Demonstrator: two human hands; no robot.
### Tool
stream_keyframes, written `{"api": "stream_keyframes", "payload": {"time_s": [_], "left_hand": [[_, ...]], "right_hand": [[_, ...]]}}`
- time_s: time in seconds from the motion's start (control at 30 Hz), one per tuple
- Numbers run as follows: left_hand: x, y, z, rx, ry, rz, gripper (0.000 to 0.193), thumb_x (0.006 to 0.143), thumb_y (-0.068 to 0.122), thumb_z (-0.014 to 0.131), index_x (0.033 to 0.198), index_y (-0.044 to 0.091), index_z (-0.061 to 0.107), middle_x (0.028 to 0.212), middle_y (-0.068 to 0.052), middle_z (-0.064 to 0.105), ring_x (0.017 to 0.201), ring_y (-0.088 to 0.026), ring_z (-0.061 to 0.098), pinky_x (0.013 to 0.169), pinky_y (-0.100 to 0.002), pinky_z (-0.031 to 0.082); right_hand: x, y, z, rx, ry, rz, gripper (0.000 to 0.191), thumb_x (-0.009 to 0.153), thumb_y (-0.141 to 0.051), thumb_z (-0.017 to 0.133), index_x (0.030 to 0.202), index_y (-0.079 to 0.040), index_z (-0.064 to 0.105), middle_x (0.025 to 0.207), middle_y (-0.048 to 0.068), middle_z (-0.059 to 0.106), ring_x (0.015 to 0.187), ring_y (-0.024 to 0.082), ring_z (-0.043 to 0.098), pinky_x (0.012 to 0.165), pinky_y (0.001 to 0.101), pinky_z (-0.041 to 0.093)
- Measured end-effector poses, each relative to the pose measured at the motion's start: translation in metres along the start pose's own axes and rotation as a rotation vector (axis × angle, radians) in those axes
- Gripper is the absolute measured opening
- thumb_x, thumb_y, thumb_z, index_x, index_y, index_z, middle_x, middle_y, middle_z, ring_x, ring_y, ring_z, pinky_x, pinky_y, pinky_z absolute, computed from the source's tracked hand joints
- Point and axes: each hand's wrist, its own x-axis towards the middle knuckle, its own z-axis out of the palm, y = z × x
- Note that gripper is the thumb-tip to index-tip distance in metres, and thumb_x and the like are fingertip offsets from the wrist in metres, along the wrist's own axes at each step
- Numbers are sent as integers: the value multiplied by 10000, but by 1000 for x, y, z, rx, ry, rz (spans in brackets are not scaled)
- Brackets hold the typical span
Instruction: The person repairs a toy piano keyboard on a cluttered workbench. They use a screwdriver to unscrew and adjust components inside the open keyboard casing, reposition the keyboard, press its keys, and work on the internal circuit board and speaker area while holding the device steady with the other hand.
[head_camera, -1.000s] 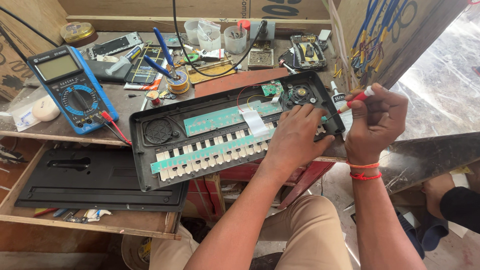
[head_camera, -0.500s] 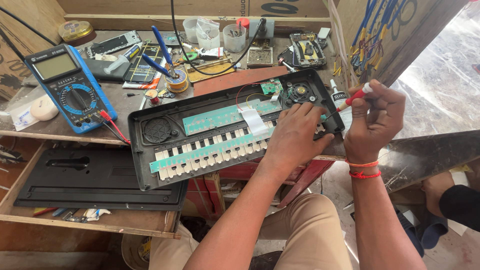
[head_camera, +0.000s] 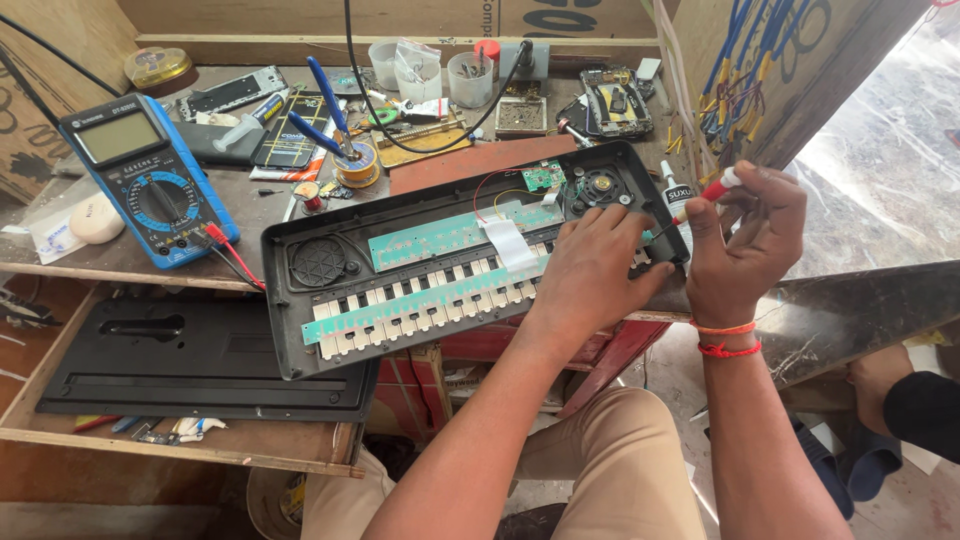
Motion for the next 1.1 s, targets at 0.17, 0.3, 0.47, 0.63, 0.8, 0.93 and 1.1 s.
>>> {"api": "stream_keyframes", "payload": {"time_s": [0.17, 0.3, 0.47, 0.63, 0.8, 0.93, 1.1], "left_hand": [[11, -1, 7, 38, -19, -37, 262, 835, 234, 762, 1048, 96, 699, 1013, -88, 673, 1042, -321, 643, 857, -500, 484], [19, 1, 12, 168, -39, -26, 181, 777, 147, 747, 956, 117, 742, 977, -88, 676, 1027, -320, 650, 827, -510, 498], [28, 2, 16, 244, -28, -27, 107, 737, 132, 761, 843, 113, 750, 971, -90, 680, 1018, -324, 650, 814, -512, 497], [32, 6, 15, 232, -37, -83, 120, 691, 147, 792, 798, 110, 751, 957, -86, 695, 1021, -324, 652, 802, -512, 492], [32, 8, 13, 202, -39, -124, 136, 667, 179, 822, 758, 105, 753, 945, -81, 707, 1032, -324, 656, 820, -518, 490], [35, 9, 17, 207, -26, -148, 119, 679, 172, 813, 755, 100, 757, 944, -79, 723, 1031, -322, 663, 841, -527, 495], [38, 7, 19, 209, -15, -160, 106, 674, 173, 808, 728, 96, 758, 917, -88, 733, 1010, -336, 671, 822, -535, 508]], "right_hand": [[-1, 5, -4, 77, 9, 79, 316, 1136, 89, 744, 1328, 14, 505, 1130, 136, 683, 1001, 138, 668, 926, 235, 557], [-1, -1, -4, 104, -7, 120, 279, 1152, 77, 689, 1333, -1, 492, 1146, 136, 720, 966, 129, 657, 911, 214, 545], [4, -8, 2, -23, 44, 55, 402, 964, 98, 768, 1251, 16, 499, 1142, 139, 541, 952, 148, 612, 808, 254, 526], [3, -6, 0, 93, 43, 156, 340, 1075, 55, 748, 1320, 8, 517, 1114, 116, 674, 978, 123, 657, 880, 238, 572], [-2, -1, -3, 74, 14, 78, 364, 1090, 65, 777, 1325, 22, 502, 1161, 119, 644, 1018, 124, 635, 902, 234, 545], [-4, 3, -5, 62, 125, 68, 313, 1162, 78, 705, 1347, 6, 463, 1159, 112, 615, 987, 130, 623, 919, 249, 590], [-6, 6, -5, -12, 245, 27, 297, 1187, 73, 653, 1363, -18, 431, 1221, 117, 555, 966, 129, 578, 885, 250, 596]]}}
